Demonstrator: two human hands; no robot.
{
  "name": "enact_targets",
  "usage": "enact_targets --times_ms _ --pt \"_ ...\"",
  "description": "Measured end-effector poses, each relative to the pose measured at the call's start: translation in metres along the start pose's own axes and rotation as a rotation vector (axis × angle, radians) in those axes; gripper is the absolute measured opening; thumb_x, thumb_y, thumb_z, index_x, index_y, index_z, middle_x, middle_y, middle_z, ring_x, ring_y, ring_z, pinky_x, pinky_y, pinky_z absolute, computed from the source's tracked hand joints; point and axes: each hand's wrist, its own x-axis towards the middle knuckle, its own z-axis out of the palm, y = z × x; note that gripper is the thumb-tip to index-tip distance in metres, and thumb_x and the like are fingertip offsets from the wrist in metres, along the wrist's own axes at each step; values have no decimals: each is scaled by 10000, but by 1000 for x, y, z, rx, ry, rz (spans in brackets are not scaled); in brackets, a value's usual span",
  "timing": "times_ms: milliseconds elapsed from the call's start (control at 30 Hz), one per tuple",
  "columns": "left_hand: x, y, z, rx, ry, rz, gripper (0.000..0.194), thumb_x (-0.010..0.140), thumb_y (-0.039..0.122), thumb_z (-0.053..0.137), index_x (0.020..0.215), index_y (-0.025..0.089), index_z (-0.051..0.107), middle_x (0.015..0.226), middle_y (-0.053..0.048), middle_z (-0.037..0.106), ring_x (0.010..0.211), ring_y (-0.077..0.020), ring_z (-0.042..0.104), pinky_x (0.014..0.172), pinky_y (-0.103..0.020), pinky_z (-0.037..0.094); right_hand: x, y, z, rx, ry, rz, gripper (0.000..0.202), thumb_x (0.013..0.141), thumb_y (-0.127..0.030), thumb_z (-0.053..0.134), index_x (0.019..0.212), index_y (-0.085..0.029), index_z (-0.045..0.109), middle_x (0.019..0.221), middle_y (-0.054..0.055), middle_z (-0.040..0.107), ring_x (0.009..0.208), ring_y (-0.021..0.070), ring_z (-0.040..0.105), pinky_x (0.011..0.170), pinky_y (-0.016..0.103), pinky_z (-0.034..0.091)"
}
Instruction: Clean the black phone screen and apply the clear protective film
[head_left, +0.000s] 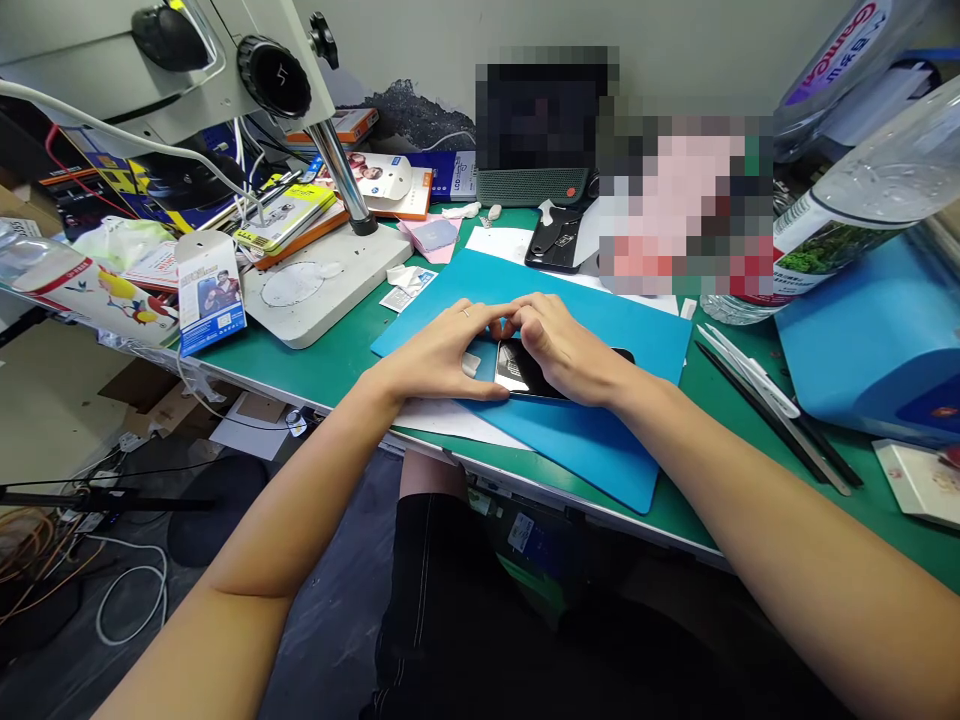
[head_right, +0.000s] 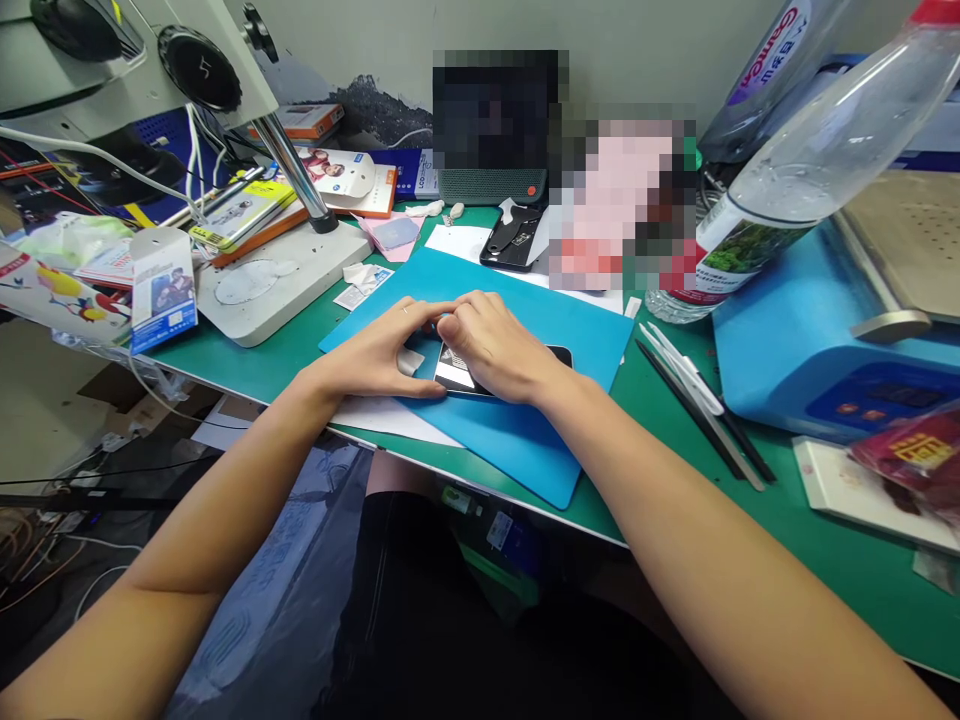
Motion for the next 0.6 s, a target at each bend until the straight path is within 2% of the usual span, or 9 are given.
enact_targets --times_ms 600 --pt "0 0 -1 -44 -2 8 912 801 533 831 1579 241 454 1434 -117 635 1185 -334 574 1040 -467 442 0 1 0 -14 16 -16 928 853 -922 35 1014 -252 656 1206 129 612 1227 317 508 1131 542 396"
